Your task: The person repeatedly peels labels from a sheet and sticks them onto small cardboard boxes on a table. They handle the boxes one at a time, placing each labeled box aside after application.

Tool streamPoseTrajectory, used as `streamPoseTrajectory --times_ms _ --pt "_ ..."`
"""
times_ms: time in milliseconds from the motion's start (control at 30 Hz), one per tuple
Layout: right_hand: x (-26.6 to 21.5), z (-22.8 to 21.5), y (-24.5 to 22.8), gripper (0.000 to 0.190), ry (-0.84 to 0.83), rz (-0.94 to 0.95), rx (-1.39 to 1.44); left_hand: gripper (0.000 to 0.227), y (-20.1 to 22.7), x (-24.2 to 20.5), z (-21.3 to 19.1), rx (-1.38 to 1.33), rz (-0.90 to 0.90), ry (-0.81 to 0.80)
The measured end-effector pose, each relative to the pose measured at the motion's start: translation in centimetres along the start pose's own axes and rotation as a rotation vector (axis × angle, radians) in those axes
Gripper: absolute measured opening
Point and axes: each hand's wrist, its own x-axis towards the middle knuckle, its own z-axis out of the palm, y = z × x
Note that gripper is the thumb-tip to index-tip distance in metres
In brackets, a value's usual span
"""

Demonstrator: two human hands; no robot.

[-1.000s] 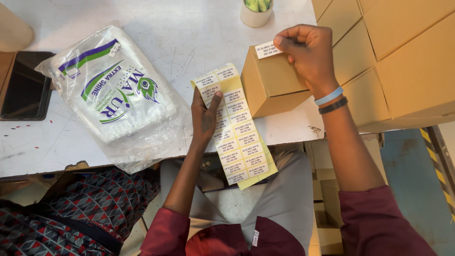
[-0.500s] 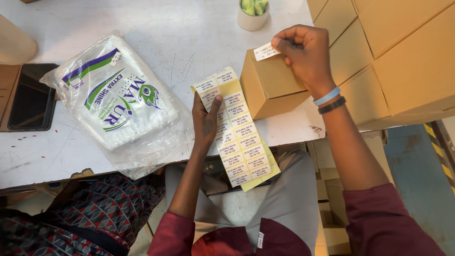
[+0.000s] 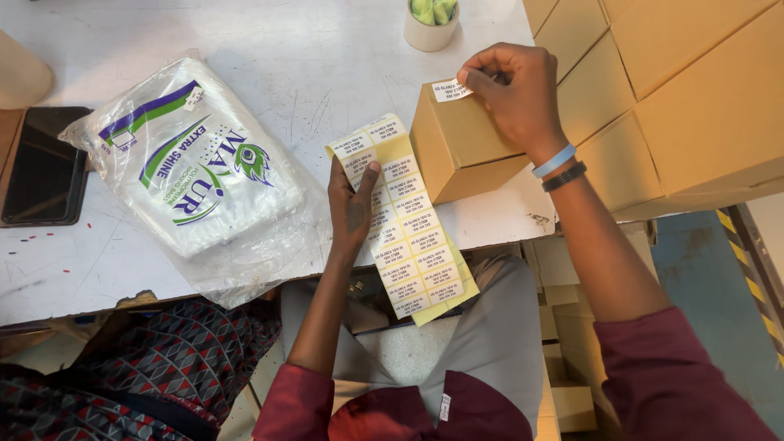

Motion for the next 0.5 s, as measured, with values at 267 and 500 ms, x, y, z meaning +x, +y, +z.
streamPoseTrajectory --times_ms 267,500 --pt "0.12 -0.09 0.4 0.012 -0.012 -0.007 0.059 0.042 -0.18 0.05 0.03 0.006 -0.01 0.002" --pt "0.64 -0.36 0.38 0.014 -0.083 -0.07 -0.217 0.042 -0.76 0.07 -0.14 -0.033 -0.007 -0.003"
